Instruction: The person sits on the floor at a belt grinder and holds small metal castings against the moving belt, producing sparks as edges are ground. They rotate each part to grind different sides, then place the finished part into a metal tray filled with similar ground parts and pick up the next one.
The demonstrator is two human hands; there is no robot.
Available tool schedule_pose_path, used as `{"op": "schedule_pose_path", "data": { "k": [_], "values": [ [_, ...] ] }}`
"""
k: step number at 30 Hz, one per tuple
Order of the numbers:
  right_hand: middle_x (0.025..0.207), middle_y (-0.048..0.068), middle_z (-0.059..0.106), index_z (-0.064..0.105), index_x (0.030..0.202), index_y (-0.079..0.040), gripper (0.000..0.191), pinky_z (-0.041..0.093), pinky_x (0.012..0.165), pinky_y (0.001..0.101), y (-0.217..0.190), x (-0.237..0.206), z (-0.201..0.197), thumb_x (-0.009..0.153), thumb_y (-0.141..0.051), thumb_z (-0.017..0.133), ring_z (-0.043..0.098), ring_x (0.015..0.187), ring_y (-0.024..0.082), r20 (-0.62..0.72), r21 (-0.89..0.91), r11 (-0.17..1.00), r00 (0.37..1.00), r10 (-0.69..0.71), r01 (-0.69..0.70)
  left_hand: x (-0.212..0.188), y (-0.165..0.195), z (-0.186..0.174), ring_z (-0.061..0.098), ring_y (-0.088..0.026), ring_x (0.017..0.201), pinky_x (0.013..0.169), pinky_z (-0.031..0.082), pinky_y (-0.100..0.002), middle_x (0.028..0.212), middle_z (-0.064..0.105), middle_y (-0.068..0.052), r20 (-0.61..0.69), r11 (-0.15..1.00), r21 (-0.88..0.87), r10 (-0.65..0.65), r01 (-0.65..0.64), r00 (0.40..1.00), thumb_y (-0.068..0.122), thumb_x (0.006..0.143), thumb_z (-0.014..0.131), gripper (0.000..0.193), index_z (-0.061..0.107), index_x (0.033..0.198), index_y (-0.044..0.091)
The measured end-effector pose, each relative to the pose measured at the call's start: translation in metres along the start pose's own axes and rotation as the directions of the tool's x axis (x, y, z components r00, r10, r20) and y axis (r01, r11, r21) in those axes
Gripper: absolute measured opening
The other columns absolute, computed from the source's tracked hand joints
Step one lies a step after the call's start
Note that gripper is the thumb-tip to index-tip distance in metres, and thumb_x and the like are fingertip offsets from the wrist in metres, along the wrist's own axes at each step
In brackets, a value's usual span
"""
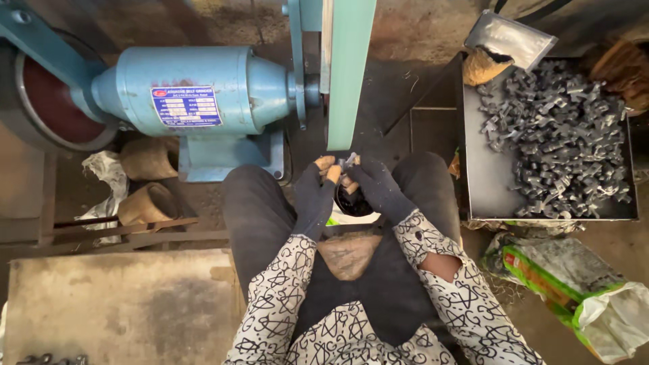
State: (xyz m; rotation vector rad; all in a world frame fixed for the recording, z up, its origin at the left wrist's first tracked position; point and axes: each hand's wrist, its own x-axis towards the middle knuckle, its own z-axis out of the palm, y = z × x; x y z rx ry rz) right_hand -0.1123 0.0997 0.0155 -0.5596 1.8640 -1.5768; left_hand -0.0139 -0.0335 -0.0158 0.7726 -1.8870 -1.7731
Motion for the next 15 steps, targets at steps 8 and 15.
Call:
{"op": "schedule_pose_path", "data": {
  "k": [8,15],
  "values": [
    [0.083,0.007,0.071,0.066,0.104,0.002,0.02,0.054,0.068,0.0289,0.018,0.025,0.005,0.104,-0.016,0.058,0.066,0.073,0.011,-0.063,0.06,0.998,0.998,0.008,-0.004,0.011,0.0,0.016,0.066,-0.017,0.075,0.069,0.051,-0.035,0.087,0.072,-0.012,-0.053,0.958,0.286,0.052,-0.035,0.997,0.018,0.098,0.065,0.024,0.073,0.109,-0.001],
    [0.093,0.002,0.073,0.069,0.107,0.0,0.022,0.053,0.076,0.023,0.012,0.015,-0.005,0.104,-0.016,0.054,0.066,0.084,0.005,-0.15,0.237,0.971,0.988,0.045,-0.008,0.008,0.021,0.012,0.068,-0.015,0.083,0.076,0.054,-0.036,0.092,0.075,-0.01,0.082,0.998,-0.029,0.058,-0.056,0.995,0.023,0.104,0.063,0.027,0.071,0.108,-0.002]
  ]
}}
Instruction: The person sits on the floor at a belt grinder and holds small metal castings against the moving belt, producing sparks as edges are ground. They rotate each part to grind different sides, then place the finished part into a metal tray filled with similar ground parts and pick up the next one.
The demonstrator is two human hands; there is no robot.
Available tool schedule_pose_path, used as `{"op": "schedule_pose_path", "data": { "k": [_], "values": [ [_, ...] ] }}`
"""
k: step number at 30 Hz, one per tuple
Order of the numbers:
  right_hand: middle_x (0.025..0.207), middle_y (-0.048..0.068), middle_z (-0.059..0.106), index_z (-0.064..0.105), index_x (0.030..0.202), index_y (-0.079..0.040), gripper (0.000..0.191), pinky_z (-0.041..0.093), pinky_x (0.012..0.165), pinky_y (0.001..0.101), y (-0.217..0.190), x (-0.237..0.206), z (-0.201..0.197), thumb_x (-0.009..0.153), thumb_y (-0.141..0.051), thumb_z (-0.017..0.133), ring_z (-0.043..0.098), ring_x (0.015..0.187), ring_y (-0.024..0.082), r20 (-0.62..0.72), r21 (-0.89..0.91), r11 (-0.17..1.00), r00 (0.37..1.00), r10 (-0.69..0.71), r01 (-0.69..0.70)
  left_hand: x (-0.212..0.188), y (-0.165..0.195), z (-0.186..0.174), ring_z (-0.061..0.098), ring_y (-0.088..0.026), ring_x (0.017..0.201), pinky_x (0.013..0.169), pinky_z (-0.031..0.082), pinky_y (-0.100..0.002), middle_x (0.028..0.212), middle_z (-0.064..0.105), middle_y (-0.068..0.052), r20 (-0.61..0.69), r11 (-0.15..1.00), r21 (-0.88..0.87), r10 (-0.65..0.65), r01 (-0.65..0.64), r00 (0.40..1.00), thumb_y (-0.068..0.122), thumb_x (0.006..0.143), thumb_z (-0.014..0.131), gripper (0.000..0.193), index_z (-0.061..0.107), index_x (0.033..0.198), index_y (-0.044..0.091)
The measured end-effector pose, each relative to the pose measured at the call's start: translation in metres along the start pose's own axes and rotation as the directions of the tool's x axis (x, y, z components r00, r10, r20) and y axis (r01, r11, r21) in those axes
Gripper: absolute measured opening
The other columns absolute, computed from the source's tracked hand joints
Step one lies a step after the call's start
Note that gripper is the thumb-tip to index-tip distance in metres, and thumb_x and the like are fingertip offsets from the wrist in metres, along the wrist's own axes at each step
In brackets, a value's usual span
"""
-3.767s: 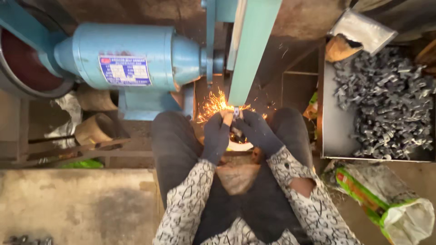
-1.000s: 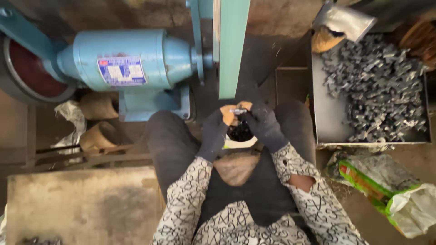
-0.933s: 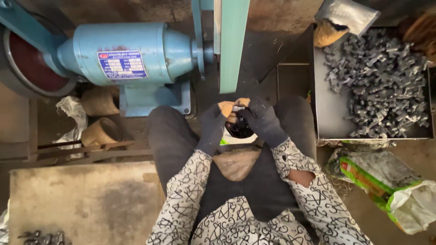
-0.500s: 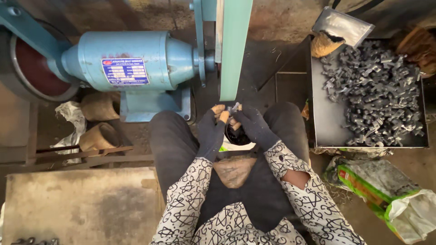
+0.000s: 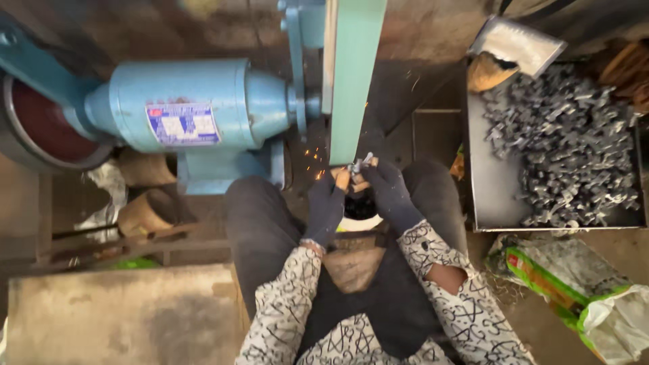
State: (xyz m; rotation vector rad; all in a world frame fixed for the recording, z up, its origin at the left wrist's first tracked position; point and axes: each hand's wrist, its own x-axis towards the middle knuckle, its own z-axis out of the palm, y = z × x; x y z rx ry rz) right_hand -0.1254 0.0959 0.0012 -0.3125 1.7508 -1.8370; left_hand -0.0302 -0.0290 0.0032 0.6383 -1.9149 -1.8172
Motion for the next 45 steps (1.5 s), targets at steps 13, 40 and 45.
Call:
{"op": "schedule_pose_path", "data": {
  "k": [13,40,45],
  "values": [
    [0.091,0.014,0.073,0.067,0.103,-0.004,0.023,0.055,0.076,0.0336,-0.044,-0.02,-0.061,0.089,-0.022,0.072,0.072,0.085,0.023,0.073,-0.694,0.658,0.938,-0.339,0.292,-0.002,-0.016,0.004,0.075,-0.03,0.08,0.074,0.056,-0.04,0.088,0.075,-0.018,0.278,0.968,0.25,-0.06,-0.012,0.959,0.034,0.091,0.065,0.034,0.073,0.102,0.003],
    [0.095,0.011,0.075,0.071,0.109,-0.001,0.022,0.057,0.072,0.0378,-0.052,-0.038,0.0,0.092,-0.014,0.067,0.073,0.088,0.026,0.123,-0.627,0.755,0.981,-0.148,0.192,-0.012,-0.068,-0.01,0.07,-0.016,0.09,0.08,0.058,-0.028,0.102,0.072,-0.008,0.175,0.791,-0.522,-0.267,0.319,0.948,0.024,0.103,0.059,0.03,0.065,0.118,-0.001],
    [0.081,0.005,0.074,0.072,0.095,0.0,0.016,0.058,0.066,0.0296,0.0,-0.041,0.008,0.097,-0.014,0.065,0.072,0.073,0.015,0.339,-0.134,0.986,0.931,0.14,-0.099,-0.021,-0.028,-0.019,0.059,-0.013,0.078,0.067,0.047,-0.027,0.098,0.07,-0.008,0.189,0.865,-0.387,-0.264,0.319,0.946,0.024,0.108,0.057,0.031,0.067,0.122,-0.002]
  ]
}}
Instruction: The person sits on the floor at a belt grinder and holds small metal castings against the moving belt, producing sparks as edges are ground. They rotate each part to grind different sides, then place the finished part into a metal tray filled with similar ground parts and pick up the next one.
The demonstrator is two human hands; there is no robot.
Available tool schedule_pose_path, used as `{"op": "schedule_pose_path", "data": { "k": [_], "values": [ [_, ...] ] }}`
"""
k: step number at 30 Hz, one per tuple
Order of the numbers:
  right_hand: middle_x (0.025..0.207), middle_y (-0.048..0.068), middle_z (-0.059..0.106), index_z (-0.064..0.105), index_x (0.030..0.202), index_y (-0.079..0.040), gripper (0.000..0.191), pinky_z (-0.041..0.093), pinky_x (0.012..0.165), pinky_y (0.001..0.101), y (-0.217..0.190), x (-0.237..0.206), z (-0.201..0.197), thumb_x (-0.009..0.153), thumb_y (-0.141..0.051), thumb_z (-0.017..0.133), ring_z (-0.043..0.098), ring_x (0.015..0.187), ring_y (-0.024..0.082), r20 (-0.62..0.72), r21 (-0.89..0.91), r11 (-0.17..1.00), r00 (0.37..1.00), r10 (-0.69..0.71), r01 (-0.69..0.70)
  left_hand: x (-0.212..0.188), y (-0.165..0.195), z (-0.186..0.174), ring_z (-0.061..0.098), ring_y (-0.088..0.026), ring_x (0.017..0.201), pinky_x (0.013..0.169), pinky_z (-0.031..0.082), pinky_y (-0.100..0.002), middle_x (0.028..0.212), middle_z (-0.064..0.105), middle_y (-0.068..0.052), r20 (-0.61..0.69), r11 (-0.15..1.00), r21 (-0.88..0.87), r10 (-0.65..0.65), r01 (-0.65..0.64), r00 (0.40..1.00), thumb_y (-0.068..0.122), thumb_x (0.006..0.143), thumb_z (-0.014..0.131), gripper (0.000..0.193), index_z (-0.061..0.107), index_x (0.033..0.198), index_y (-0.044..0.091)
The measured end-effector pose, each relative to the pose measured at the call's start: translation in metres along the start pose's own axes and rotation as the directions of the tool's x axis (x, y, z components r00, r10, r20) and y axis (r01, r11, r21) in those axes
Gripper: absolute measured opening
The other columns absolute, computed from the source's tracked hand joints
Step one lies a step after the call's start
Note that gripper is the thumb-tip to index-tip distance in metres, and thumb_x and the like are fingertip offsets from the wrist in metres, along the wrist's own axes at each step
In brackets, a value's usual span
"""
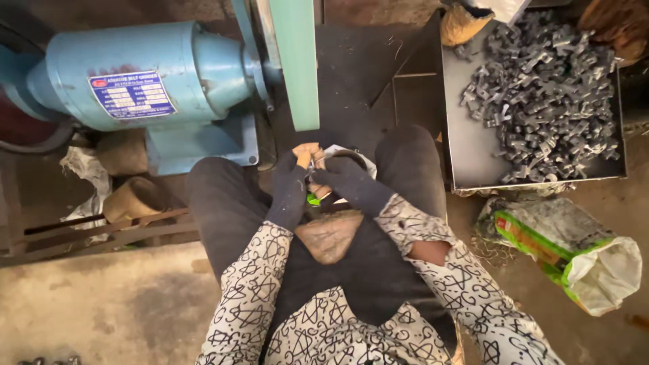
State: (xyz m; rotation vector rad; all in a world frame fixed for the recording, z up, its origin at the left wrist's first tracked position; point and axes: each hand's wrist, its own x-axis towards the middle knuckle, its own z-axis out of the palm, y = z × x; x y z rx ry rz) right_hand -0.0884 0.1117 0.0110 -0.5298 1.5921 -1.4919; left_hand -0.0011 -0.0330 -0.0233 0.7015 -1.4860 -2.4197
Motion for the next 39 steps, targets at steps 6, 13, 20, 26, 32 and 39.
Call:
{"op": "schedule_pose_path", "data": {
  "k": [6,13,20,26,32,39],
  "values": [
    [0.082,0.002,0.069,0.07,0.096,-0.001,0.015,0.053,0.064,0.0256,0.024,0.01,0.022,0.098,-0.016,0.066,0.064,0.073,0.008,-0.052,0.081,0.997,0.999,0.015,-0.01,-0.007,0.021,0.013,0.062,-0.01,0.073,0.061,0.049,-0.025,0.096,0.07,-0.004,-0.1,0.999,0.011,0.036,-0.035,0.994,0.023,0.105,0.056,0.029,0.063,0.124,0.002],
    [0.081,0.003,0.071,0.068,0.1,0.0,0.016,0.052,0.064,0.0266,0.006,0.034,-0.001,0.1,-0.015,0.064,0.064,0.071,0.009,-0.146,-0.11,0.987,0.98,-0.132,0.116,0.009,0.018,0.004,0.06,-0.012,0.066,0.06,0.049,-0.028,0.085,0.068,-0.005,-0.091,0.976,0.216,0.042,-0.022,0.995,0.021,0.102,0.06,0.026,0.071,0.114,0.0],
    [0.079,0.005,0.069,0.07,0.1,0.002,0.019,0.049,0.061,0.029,0.021,0.048,-0.002,0.101,-0.016,0.066,0.06,0.071,0.009,-0.197,-0.149,0.989,0.98,-0.04,0.011,0.019,0.016,0.001,0.065,-0.013,0.079,0.073,0.052,-0.029,0.085,0.072,-0.006,-0.15,0.867,0.488,0.191,-0.095,0.97,0.021,0.103,0.066,0.023,0.073,0.106,-0.001],
    [0.083,0.008,0.069,0.069,0.108,0.002,0.025,0.053,0.066,0.0312,0.009,0.034,-0.003,0.095,-0.019,0.067,0.066,0.072,0.013,-0.198,-0.5,0.855,0.942,-0.269,0.139,0.011,0.024,0.003,0.069,-0.015,0.087,0.08,0.054,-0.031,0.097,0.076,-0.009,-0.079,0.884,0.445,0.2,-0.145,0.977,0.023,0.099,0.062,0.03,0.071,0.118,0.002],
    [0.088,0.009,0.074,0.072,0.109,0.001,0.024,0.053,0.073,0.0322,-0.012,0.028,-0.007,0.1,-0.019,0.062,0.065,0.081,0.013,-0.258,-0.117,0.991,0.966,0.03,-0.062,0.015,0.03,0.009,0.073,-0.03,0.093,0.081,0.054,-0.037,0.101,0.074,-0.019,-0.025,0.742,0.645,0.257,-0.181,0.966,0.024,0.098,0.065,0.03,0.07,0.115,0.0],
    [0.095,0.006,0.072,0.066,0.114,0.001,0.021,0.054,0.078,0.0313,0.004,0.04,-0.014,0.099,-0.013,0.062,0.066,0.087,0.012,-0.191,-0.11,0.99,0.976,-0.105,0.085,0.02,0.001,0.01,0.066,-0.043,0.087,0.076,0.049,-0.047,0.089,0.068,-0.023,-0.056,0.628,0.746,0.392,-0.223,0.918,0.02,0.101,0.063,0.022,0.069,0.098,-0.001]
  ]
}}
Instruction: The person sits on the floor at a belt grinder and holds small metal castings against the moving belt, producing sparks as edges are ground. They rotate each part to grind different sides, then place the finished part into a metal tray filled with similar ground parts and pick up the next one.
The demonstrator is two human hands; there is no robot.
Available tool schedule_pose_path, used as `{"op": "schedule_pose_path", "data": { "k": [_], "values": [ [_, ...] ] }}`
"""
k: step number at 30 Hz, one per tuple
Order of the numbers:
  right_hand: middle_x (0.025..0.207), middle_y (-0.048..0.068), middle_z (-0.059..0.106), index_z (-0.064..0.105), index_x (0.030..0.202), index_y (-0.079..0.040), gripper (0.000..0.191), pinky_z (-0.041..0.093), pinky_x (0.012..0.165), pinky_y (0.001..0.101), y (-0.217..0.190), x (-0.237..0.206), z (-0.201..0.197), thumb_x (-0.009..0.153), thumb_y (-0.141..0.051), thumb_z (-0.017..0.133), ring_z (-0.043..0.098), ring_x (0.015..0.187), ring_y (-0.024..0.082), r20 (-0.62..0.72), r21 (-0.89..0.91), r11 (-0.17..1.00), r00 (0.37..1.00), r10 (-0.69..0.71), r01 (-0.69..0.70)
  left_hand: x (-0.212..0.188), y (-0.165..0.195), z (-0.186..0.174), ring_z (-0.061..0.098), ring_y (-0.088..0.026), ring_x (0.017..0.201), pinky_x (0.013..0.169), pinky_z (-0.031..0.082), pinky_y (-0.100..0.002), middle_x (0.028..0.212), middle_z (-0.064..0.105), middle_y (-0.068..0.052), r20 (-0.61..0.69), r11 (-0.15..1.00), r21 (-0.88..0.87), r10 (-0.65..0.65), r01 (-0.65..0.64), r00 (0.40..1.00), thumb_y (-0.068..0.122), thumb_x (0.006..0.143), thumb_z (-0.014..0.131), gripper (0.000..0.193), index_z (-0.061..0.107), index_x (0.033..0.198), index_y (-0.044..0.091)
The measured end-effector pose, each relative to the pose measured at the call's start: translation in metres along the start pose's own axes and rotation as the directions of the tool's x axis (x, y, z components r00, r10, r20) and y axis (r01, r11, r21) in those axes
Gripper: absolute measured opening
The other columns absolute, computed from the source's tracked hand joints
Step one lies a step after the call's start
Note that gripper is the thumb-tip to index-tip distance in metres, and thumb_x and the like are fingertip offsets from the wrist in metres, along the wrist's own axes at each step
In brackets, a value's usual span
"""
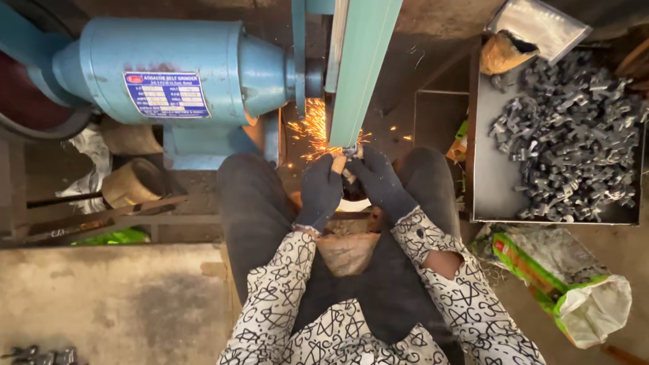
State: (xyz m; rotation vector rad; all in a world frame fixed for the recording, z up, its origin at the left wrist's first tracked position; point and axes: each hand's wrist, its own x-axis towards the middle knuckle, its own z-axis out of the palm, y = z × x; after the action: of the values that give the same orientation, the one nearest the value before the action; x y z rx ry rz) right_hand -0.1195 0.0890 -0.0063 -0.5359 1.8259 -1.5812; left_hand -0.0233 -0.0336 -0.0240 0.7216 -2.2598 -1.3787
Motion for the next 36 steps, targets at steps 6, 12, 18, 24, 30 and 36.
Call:
{"op": "schedule_pose_path", "data": {
  "k": [6,12,18,24,30,36],
  "values": [
    [0.089,0.015,0.069,0.065,0.108,0.001,0.015,0.051,0.075,0.0365,0.001,-0.008,-0.013,0.1,-0.011,0.062,0.067,0.084,0.024,-0.014,-0.441,0.879,0.978,-0.21,0.183,-0.006,0.011,-0.008,0.07,-0.029,0.081,0.074,0.054,-0.04,0.092,0.073,-0.017,0.126,0.985,-0.103,-0.125,0.138,0.984,0.018,0.099,0.06,0.027,0.069,0.119,0.002],
    [0.101,0.009,0.072,0.065,0.119,0.001,0.028,0.055,0.08,0.0343,-0.024,-0.035,0.0,0.096,-0.015,0.066,0.071,0.093,0.02,0.005,-0.222,0.923,0.947,-0.32,0.313,-0.017,0.027,-0.018,0.064,-0.017,0.11,0.096,0.052,-0.033,0.123,0.069,-0.008,0.18,0.779,-0.621,0.036,0.086,0.983,0.015,0.109,0.06,0.03,0.064,0.134,-0.001],
    [0.092,0.003,0.068,0.066,0.118,0.004,0.023,0.05,0.074,0.0305,-0.02,-0.036,0.012,0.11,-0.016,0.059,0.061,0.082,0.012,0.077,0.307,0.95,0.996,0.036,-0.058,-0.012,0.01,-0.008,0.063,-0.011,0.085,0.075,0.054,-0.027,0.102,0.069,-0.004,0.358,0.574,-0.696,-0.242,0.431,0.902,0.025,0.105,0.058,0.034,0.066,0.128,0.002],
    [0.087,0.01,0.072,0.068,0.11,0.002,0.022,0.052,0.073,0.0332,-0.008,-0.004,0.001,0.102,-0.017,0.06,0.067,0.081,0.015,-0.07,-0.237,0.97,0.995,-0.077,0.058,0.002,-0.005,0.004,0.058,-0.008,0.076,0.068,0.048,-0.026,0.087,0.069,-0.002,0.045,0.853,-0.486,-0.19,0.188,0.981,0.022,0.105,0.064,0.026,0.072,0.111,-0.003],
    [0.1,0.011,0.071,0.066,0.114,0.002,0.023,0.052,0.085,0.033,-0.004,-0.004,-0.011,0.102,-0.017,0.06,0.064,0.095,0.015,-0.033,-0.171,0.978,0.992,-0.124,0.117,-0.002,0.005,0.013,0.061,-0.009,0.068,0.062,0.05,-0.029,0.077,0.069,-0.002,-0.001,0.914,-0.353,-0.216,0.202,0.976,0.024,0.101,0.063,0.027,0.073,0.108,0.001],
    [0.097,0.01,0.072,0.067,0.114,0.0,0.02,0.053,0.081,0.0324,0.003,-0.012,-0.027,0.104,-0.015,0.06,0.064,0.091,0.015,-0.045,-0.077,0.995,0.997,-0.06,0.056,-0.003,0.01,0.02,0.059,-0.017,0.073,0.068,0.048,-0.038,0.08,0.064,-0.008,-0.038,0.997,0.032,-0.067,0.068,0.997,0.026,0.102,0.065,0.026,0.07,0.103,0.001]
  ]
}}
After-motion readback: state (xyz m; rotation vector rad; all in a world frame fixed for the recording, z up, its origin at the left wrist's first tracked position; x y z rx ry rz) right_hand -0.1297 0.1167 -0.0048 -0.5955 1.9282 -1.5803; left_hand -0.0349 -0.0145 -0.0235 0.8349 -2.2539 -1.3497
